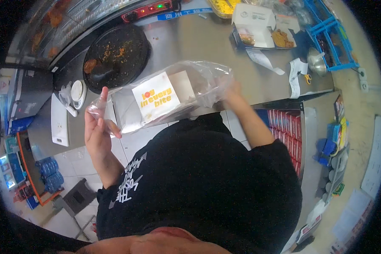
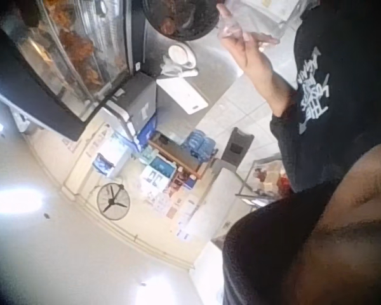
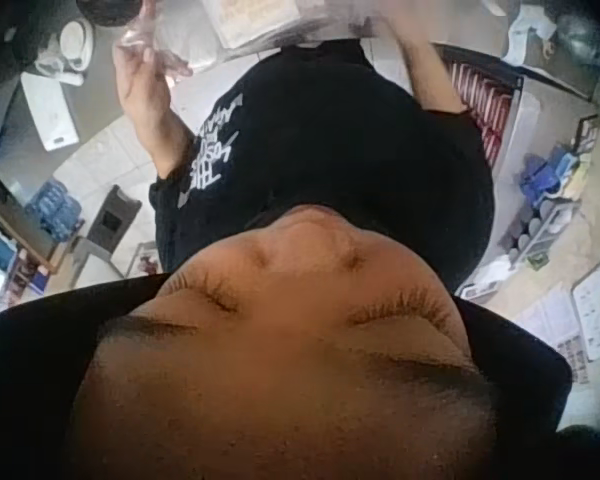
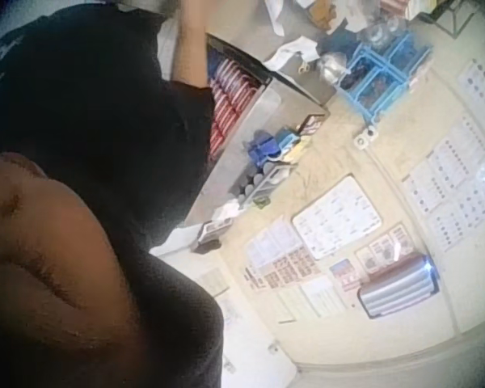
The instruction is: The person fills out an order slip by hand, closes a box of fried chicken, places multiple boxes into a plastic bag, and then staples the order slip to the bag.
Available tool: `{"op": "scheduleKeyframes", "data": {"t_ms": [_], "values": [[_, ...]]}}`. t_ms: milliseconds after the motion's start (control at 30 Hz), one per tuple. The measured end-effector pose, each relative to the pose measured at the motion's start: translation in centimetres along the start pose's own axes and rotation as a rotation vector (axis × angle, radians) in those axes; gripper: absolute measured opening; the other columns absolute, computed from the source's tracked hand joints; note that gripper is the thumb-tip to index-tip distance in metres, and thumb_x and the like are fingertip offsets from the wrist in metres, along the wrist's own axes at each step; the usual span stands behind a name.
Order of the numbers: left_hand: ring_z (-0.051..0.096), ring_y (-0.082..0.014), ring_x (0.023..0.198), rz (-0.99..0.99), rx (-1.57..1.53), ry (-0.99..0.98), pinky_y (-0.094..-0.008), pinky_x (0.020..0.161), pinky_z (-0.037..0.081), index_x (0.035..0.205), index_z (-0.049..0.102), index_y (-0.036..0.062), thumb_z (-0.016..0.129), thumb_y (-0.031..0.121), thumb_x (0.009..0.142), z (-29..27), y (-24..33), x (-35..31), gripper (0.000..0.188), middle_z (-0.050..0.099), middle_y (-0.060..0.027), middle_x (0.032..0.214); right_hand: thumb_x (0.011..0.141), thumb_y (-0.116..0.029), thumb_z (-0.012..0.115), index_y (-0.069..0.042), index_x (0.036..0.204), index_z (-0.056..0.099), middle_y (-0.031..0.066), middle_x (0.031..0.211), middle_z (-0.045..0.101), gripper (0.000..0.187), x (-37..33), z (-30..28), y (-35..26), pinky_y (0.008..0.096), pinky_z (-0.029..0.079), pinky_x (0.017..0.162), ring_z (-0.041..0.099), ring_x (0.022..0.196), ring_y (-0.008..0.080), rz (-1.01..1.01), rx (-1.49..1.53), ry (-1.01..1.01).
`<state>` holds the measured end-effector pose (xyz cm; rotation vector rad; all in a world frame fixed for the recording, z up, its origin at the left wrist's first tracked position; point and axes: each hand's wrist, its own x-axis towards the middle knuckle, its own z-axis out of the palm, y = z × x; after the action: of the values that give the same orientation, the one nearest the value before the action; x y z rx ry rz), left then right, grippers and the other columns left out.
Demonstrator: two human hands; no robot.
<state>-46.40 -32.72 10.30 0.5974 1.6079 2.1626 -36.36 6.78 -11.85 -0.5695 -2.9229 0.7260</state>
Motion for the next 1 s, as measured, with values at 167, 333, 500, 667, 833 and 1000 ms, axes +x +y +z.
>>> {"op": "scheduleKeyframes", "data": {"t_ms": [167, 333, 500, 667, 833, 1000], "values": [[0.059, -0.0165, 0.054, 0.006, 0.062, 0.033, -0.0214, 0.048, 0.048, 0.109, 0.034, 0.0006, 0.043, 0.014, 0.084, 0.1, 0.4, -0.4, 0.029, 0.022, -0.0312, 0.133, 0.069, -0.022, 0.06, -0.006, 0.085, 0.063, 0.013, 0.082, 0.062, 0.022, 0.9, -2.8, -4.4, 0.0378, 0.044, 0.065, 0.059, 0.077, 0.0269, 0.041, -0.167, -0.053], [0.06, -0.0162, 0.064, -0.13, 0.071, -0.027, -0.0229, 0.054, 0.049, 0.098, 0.036, 0.0062, 0.041, 0.009, 0.084, -0.3, 1.1, -0.8, 0.015, 0.019, -0.0238, 0.138, 0.068, 0.0, 0.057, -0.006, 0.081, 0.063, 0.006, 0.08, 0.061, 0.016, 3.5, -20.9, -18.5, 0.0323, 0.041, 0.071, 0.055, 0.079, 0.0224, -0.733, -0.095, 0.113], [0.058, -0.014, 0.065, -0.058, 0.076, -0.044, -0.0229, 0.053, 0.049, 0.097, 0.036, 0.0057, 0.039, 0.009, 0.086, -0.5, 1.6, -0.7, 0.013, 0.021, -0.0232, 0.137, 0.068, -0.011, 0.054, -0.014, 0.073, 0.064, 0.0009, 0.069, 0.057, 0.013, 2.3, -14.2, -31.4, 0.0298, 0.038, 0.069, 0.052, 0.078, 0.0176, -1.424, -0.133, -0.141], [0.057, -0.0151, 0.049, -0.031, 0.184, 0.045, -0.0211, 0.049, 0.048, 0.099, 0.037, 0.0054, 0.04, 0.01, 0.084, -0.3, 1.3, -0.7, 0.016, 0.03, -0.0301, 0.13, 0.073, -0.019, 0.056, -0.013, 0.074, 0.064, 0.0033, 0.076, 0.059, 0.01, 2.6, -5.9, -31.0, 0.0336, 0.038, 0.076, 0.053, 0.086, 0.0196, -1.375, -0.293, -0.186], [0.06, -0.0172, 0.056, -0.069, 0.066, -0.021, -0.0238, 0.055, 0.051, 0.102, 0.039, 0.0039, 0.042, 0.011, 0.084, -2.5, 0.6, -0.1, 0.019, 0.033, -0.0301, 0.128, 0.071, -0.028, 0.063, -0.012, 0.075, 0.063, 0.007, 0.077, 0.06, 0.016, 1.3, -19.4, -23.3, 0.0492, 0.034, 0.081, 0.054, 0.088, 0.0233, -0.678, -0.692, -0.878], [0.052, -0.0341, 0.105, 0.053, -0.058, -0.124, -0.0362, 0.073, 0.051, 0.091, 0.044, 0.003, 0.048, 0.016, 0.084, 1.8, 3.8, 4.6, 0.015, 0.036, -0.0357, 0.122, 0.072, -0.024, 0.061, -0.009, 0.07, 0.062, 0.0089, 0.068, 0.059, 0.015, 3.5, -28.3, -20.6, 0.0406, 0.036, 0.077, 0.055, 0.076, 0.0243, -0.761, -0.443, -0.469]]}}
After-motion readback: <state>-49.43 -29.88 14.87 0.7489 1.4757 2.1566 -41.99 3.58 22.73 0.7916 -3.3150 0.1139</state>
